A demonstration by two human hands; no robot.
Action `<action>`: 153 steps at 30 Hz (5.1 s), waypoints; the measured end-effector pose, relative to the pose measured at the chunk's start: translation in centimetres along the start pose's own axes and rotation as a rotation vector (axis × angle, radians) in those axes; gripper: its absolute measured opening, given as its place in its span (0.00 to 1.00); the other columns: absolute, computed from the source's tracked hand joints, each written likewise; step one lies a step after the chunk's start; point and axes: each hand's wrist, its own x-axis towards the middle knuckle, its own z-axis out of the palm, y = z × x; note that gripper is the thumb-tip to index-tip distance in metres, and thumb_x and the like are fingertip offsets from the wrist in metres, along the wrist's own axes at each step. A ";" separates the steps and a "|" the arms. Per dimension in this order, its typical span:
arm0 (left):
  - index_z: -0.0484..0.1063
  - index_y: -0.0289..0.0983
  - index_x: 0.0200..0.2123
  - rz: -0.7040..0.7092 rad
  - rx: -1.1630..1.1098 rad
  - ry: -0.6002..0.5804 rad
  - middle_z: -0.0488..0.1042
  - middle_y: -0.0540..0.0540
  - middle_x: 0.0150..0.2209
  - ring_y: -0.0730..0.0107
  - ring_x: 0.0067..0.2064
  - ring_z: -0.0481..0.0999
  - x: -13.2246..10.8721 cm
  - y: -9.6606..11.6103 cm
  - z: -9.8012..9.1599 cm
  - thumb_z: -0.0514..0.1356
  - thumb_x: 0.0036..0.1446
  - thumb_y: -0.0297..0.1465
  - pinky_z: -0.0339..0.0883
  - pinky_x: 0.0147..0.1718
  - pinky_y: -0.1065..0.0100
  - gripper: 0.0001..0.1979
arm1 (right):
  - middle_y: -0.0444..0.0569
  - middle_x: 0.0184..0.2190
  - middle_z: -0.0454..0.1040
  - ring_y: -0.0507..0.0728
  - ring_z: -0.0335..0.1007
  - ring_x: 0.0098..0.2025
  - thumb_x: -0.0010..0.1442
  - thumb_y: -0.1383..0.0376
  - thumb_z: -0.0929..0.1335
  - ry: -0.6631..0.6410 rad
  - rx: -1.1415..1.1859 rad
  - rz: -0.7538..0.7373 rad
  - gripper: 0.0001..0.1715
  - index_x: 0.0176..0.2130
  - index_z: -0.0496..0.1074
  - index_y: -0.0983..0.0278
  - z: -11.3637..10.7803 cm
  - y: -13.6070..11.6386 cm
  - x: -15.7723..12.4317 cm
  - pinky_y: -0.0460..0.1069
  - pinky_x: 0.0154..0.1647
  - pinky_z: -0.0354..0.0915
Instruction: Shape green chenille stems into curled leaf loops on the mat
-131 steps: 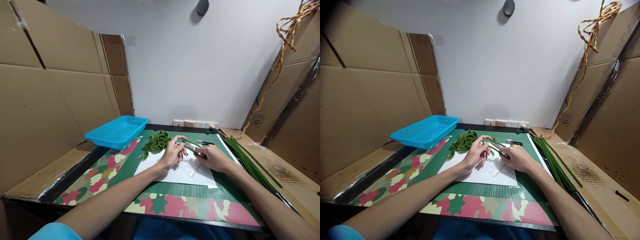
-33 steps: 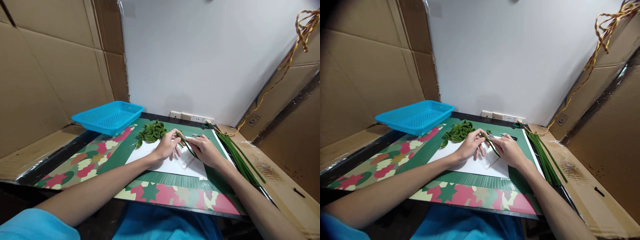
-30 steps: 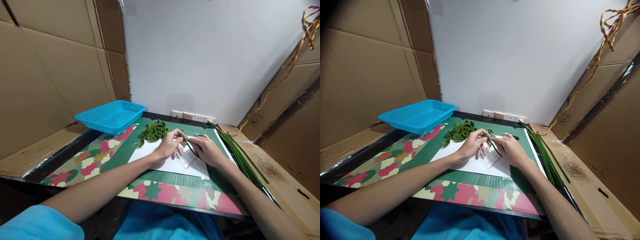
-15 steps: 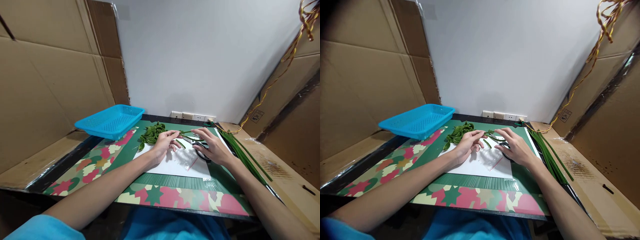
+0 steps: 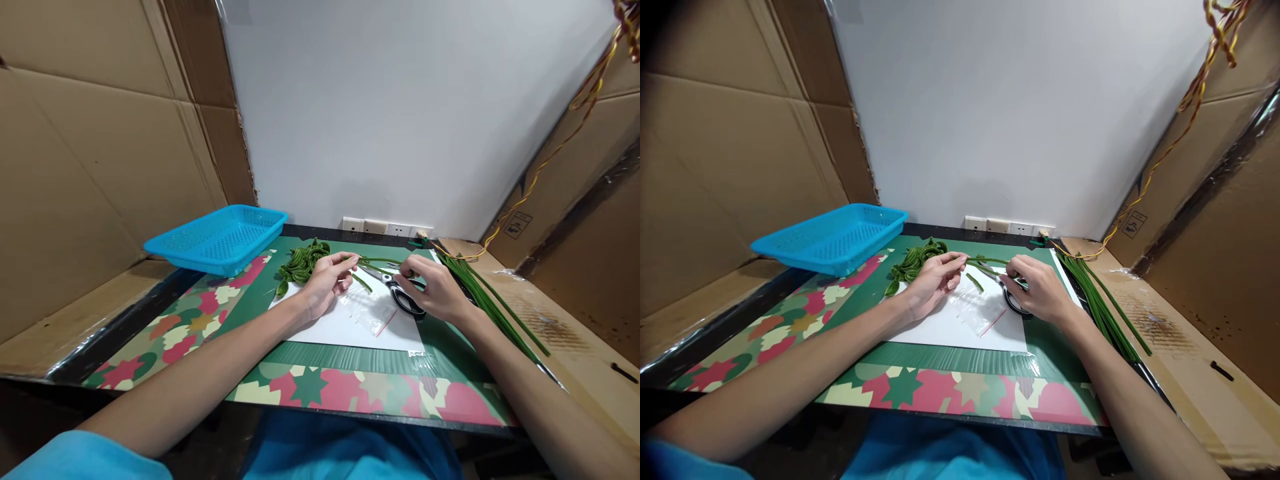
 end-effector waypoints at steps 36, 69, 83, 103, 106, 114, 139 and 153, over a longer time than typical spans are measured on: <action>0.76 0.35 0.43 -0.027 0.074 0.009 0.68 0.53 0.30 0.85 0.18 0.62 -0.1 -0.9 -0.4 0.71 0.53 0.44 0.47 0.13 0.77 0.21 | 0.47 0.30 0.77 0.54 0.71 0.30 0.69 0.53 0.68 -0.205 0.005 0.018 0.16 0.36 0.74 0.61 1.3 -1.9 0.4 0.48 0.32 0.63; 0.78 0.33 0.46 0.055 0.172 -0.077 0.57 0.58 0.18 0.84 0.15 0.46 0.1 -1.3 -0.3 0.66 0.56 0.49 0.35 0.13 0.75 0.25 | 0.49 0.30 0.77 0.55 0.73 0.33 0.70 0.69 0.65 -0.293 -0.039 -0.083 0.15 0.32 0.77 0.63 1.7 -2.5 0.7 0.48 0.35 0.63; 0.77 0.34 0.49 0.070 0.132 -0.046 0.63 0.57 0.20 0.85 0.15 0.49 0.0 -1.1 -0.2 0.66 0.57 0.49 0.37 0.14 0.75 0.26 | 0.47 0.29 0.76 0.53 0.70 0.30 0.71 0.69 0.65 -0.265 -0.030 -0.012 0.17 0.31 0.76 0.63 1.9 -2.0 0.6 0.47 0.33 0.60; 0.77 0.34 0.44 0.043 0.107 0.012 0.63 0.57 0.24 0.86 0.15 0.53 -0.7 -0.6 -0.6 0.67 0.55 0.47 0.37 0.13 0.75 0.23 | 0.49 0.37 0.80 0.59 0.74 0.43 0.68 0.63 0.71 -0.215 -0.200 -0.094 0.07 0.44 0.79 0.61 2.1 -2.4 1.1 0.51 0.41 0.66; 0.77 0.33 0.44 0.041 0.112 0.013 0.63 0.57 0.23 0.86 0.15 0.53 -0.6 -0.7 -0.5 0.68 0.54 0.46 0.37 0.13 0.75 0.23 | 0.49 0.36 0.81 0.59 0.74 0.42 0.69 0.64 0.69 -0.213 -0.193 -0.087 0.07 0.42 0.80 0.61 2.0 -2.5 1.1 0.50 0.42 0.65; 0.78 0.32 0.44 -0.003 0.138 0.031 0.49 0.62 0.18 0.85 0.16 0.43 -0.2 -0.8 -0.6 0.70 0.50 0.49 0.32 0.14 0.75 0.27 | 0.49 0.34 0.80 0.58 0.74 0.39 0.69 0.65 0.68 -0.220 -0.198 -0.080 0.09 0.40 0.80 0.62 1.9 -2.4 0.9 0.50 0.40 0.64; 0.74 0.34 0.35 -0.006 0.100 0.031 0.64 0.56 0.25 0.85 0.15 0.57 -0.2 -1.0 -0.5 0.70 0.50 0.47 0.42 0.12 0.75 0.22 | 0.49 0.34 0.79 0.57 0.75 0.35 0.71 0.66 0.65 -0.268 -0.183 0.001 0.13 0.42 0.80 0.61 1.8 -2.5 0.8 0.48 0.36 0.61; 0.77 0.34 0.38 0.006 0.117 -0.011 0.64 0.55 0.27 0.86 0.16 0.57 -0.3 -0.9 -0.5 0.68 0.52 0.48 0.40 0.13 0.75 0.22 | 0.50 0.32 0.78 0.58 0.75 0.35 0.71 0.67 0.64 -0.264 -0.091 0.002 0.15 0.37 0.79 0.62 1.9 -2.5 0.8 0.49 0.37 0.65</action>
